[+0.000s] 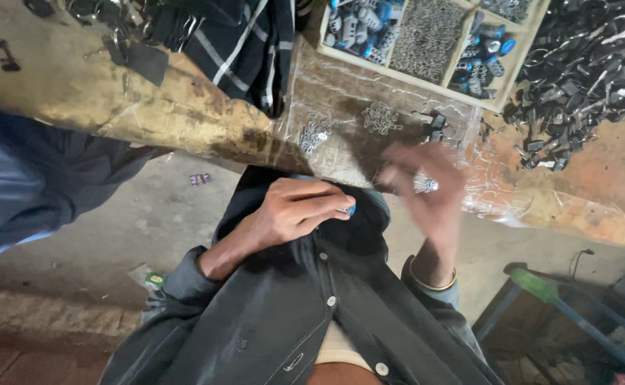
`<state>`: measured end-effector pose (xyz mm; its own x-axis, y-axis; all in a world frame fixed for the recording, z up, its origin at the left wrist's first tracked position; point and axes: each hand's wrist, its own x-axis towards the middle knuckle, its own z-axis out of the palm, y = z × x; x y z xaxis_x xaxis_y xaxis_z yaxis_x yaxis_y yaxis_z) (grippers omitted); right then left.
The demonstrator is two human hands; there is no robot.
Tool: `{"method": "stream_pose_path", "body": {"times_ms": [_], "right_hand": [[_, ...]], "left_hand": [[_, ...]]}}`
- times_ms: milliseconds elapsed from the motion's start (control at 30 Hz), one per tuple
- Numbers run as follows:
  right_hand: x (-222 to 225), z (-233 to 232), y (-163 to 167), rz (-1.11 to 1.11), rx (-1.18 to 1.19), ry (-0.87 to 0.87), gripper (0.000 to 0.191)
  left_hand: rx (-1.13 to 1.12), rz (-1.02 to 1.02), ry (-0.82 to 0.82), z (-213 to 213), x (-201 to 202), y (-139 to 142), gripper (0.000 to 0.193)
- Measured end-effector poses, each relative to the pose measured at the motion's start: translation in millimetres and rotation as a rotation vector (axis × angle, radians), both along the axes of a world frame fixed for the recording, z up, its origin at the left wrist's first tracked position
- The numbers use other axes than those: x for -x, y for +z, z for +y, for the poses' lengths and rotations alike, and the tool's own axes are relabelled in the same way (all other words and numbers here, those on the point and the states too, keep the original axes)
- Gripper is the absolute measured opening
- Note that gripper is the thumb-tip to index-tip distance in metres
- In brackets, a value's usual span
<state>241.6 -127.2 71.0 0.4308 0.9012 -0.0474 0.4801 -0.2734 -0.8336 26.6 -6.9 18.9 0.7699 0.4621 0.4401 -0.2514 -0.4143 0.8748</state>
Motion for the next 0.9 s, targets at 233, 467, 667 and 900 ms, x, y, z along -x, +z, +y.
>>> {"method": "stream_pose_path", "body": {"times_ms": [233, 467, 667, 900], "right_hand": [[-28.9, -14.9, -13.1, -0.198, -0.244, -0.157, 0.025], [-0.3, -36.7, -40.1, 0.808, -0.341, -0.219, 0.023], [23.7, -25.5, -32.8, 0.590, -0.161, -0.142, 0.026], [17.8, 7.1, 1.0, 0.313, -0.153, 0.302, 0.019]], "left_hand": [[0.055, 0.068, 0.141, -3.5, -3.8, 1.4, 0.030], [0.128, 0.072, 0.188, -7.2, -5.8, 0.1, 0.030], [0.088, 0.069, 0.212, -7.7, -4.3, -3.8, 0.029], [-0.081, -0.008, 0.092, 7.2, 6.4, -8.6, 0.029]]}}
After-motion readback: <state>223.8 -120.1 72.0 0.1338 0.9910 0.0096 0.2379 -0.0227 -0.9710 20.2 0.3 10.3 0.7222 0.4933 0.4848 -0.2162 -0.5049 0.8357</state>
